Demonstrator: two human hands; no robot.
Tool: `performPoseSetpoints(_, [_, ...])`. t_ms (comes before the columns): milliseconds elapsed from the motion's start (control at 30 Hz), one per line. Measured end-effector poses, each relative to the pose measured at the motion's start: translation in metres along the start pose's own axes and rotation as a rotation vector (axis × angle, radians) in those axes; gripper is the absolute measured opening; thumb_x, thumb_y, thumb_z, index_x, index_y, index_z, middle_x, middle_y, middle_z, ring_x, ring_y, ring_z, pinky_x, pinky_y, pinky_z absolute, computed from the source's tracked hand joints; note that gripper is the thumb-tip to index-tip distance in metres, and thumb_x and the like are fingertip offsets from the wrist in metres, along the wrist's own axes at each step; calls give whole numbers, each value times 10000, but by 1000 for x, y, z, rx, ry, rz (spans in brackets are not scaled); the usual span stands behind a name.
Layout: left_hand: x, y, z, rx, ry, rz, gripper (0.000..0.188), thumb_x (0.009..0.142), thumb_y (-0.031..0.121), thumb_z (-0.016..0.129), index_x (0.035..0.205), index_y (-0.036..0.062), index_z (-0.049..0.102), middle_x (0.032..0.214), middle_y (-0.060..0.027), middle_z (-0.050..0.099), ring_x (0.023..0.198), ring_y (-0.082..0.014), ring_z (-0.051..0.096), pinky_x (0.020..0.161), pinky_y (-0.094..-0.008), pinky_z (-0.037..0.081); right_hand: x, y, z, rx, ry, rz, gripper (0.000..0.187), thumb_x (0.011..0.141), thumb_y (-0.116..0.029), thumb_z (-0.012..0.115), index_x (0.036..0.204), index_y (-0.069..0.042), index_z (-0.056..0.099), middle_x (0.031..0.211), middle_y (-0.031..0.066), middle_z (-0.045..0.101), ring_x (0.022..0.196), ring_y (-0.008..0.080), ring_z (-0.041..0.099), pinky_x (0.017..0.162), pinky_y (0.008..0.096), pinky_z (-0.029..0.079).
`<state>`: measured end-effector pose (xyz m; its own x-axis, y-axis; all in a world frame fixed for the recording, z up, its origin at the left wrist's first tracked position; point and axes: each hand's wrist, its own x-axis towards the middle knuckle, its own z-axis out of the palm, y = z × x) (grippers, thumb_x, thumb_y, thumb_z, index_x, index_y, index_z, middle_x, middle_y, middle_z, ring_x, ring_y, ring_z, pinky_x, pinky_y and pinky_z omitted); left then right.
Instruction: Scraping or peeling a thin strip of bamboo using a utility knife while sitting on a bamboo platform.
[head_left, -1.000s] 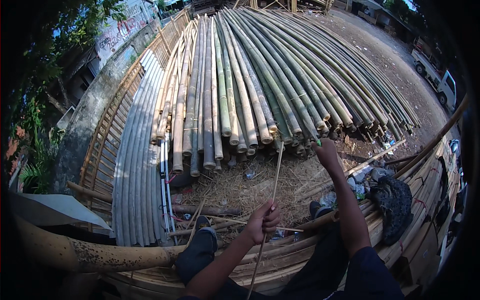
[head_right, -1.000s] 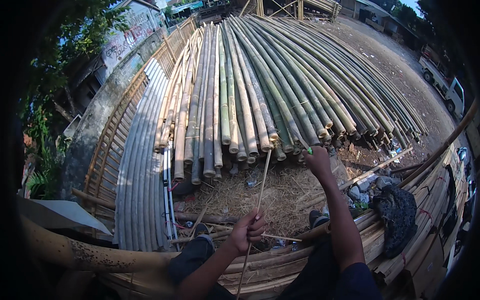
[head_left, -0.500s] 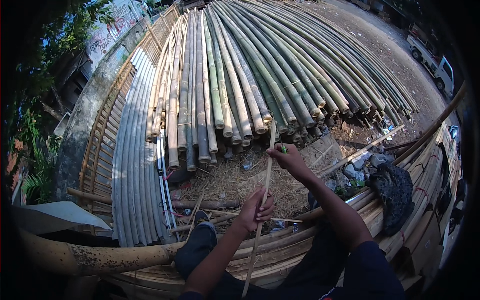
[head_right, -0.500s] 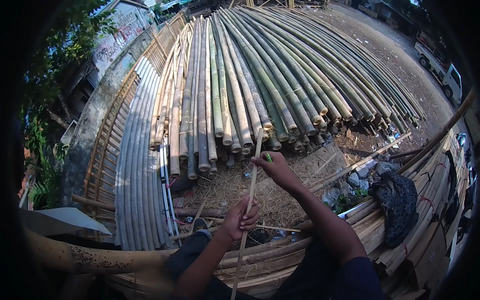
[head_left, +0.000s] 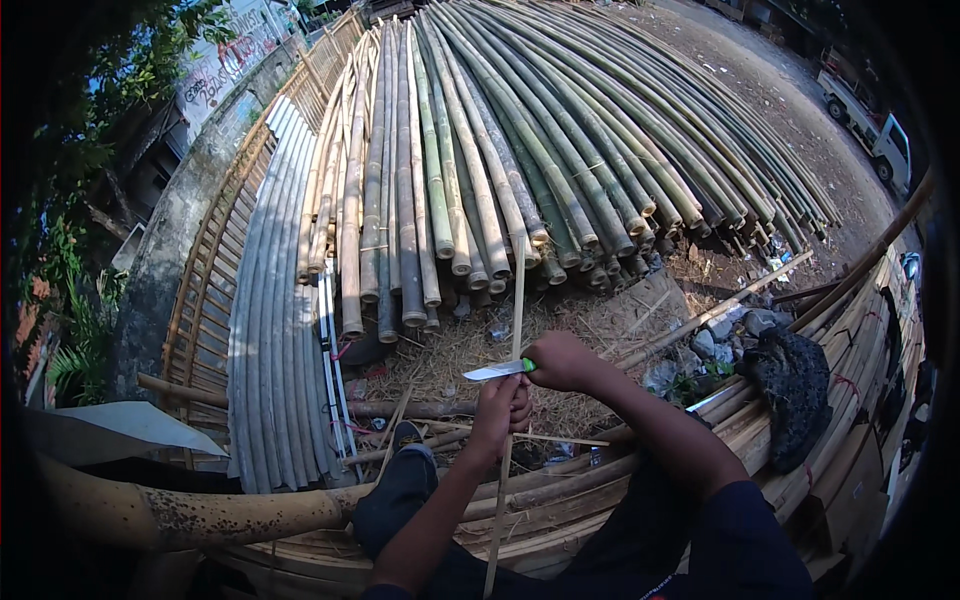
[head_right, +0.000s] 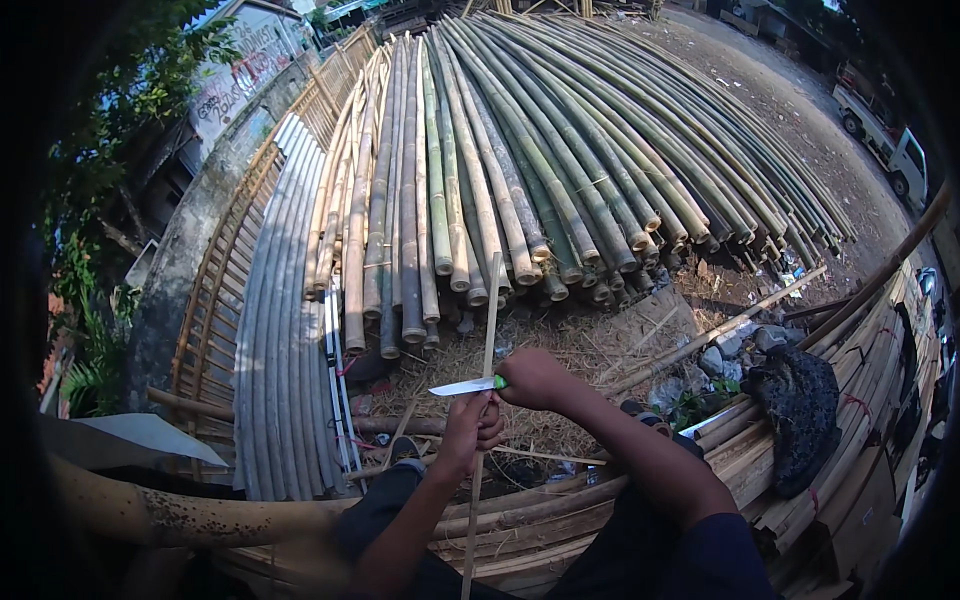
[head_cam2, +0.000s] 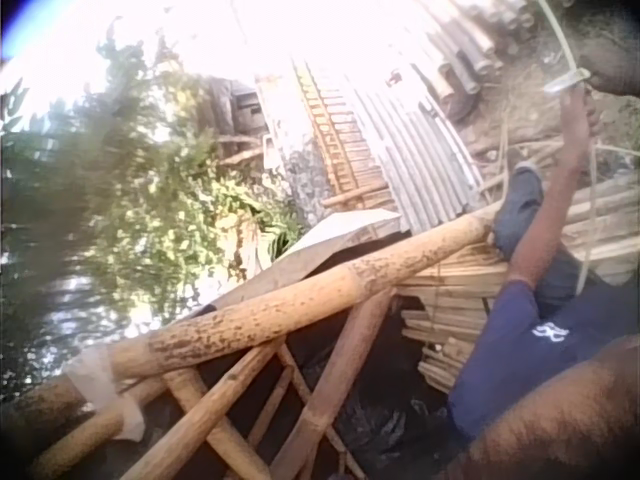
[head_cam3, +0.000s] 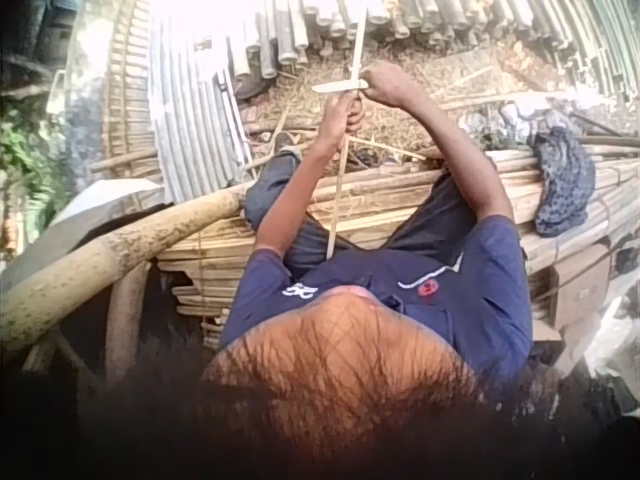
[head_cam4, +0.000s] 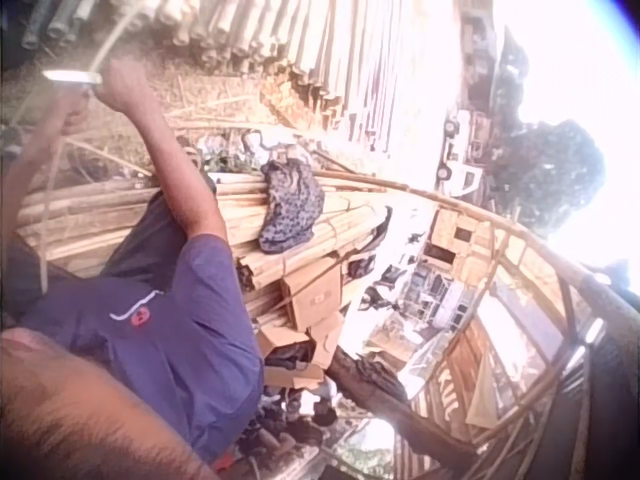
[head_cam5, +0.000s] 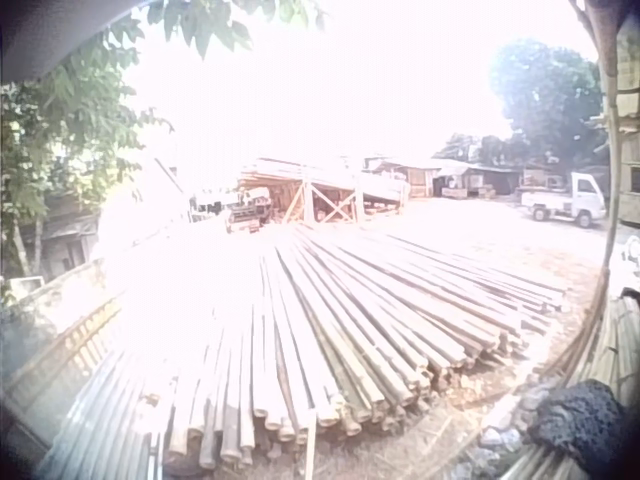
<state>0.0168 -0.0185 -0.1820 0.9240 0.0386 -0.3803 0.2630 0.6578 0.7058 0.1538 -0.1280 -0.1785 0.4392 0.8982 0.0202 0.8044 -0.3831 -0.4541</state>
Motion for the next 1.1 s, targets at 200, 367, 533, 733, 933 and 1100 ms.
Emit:
performPoseSetpoints(200, [-8,-2,3,140,128,66,227,994,273,374,865,92,421,558,59,251,406,-27,212,351,-194,157,10,-1,4,-163,156,-5,179,655,-258,643,653,-79,644,615,152,600,616,343,616,580,449,494])
performPoseSetpoints(367, [-26,-1,19,92,61,16,225,999,281,363,857,110,399,581,64,245,422,-26,209,357,-194,159,21,41,-24,-191,436,374,119,644,-214,624,641,-96,637,624,160,589,643,367,600,606,462,478])
performPoseSetpoints(533, [-30,-5,21,11,-63,-62,224,999,283,360,861,109,387,593,69,247,437,-23,212,361,-193,172,15,73,-35,-285,511,542,166,686,-217,600,701,-61,656,698,173,628,703,363,629,638,462,494])
performPoseSetpoints(733, [-64,-15,39,-9,-272,-163,229,999,284,350,873,97,390,586,61,256,429,-27,226,356,-194,175,-34,157,-59,-133,687,1074,236,747,-234,558,787,-23,656,836,238,639,781,387,633,674,465,507])
performPoseSetpoints(933, [-35,10,-8,-302,-210,-151,295,1006,353,329,870,107,419,560,54,266,410,-31,214,336,-167,186,-21,124,-57,155,660,630,288,805,-238,600,746,43,614,643,225,586,616,375,597,583,467,433])
performPoseSetpoints(1100, [-22,12,-20,-430,-215,-93,301,1000,356,352,830,116,412,550,48,264,400,-28,211,328,-168,188,1,32,-46,185,319,362,276,784,-254,645,739,17,628,629,209,580,593,387,574,568,440,436])
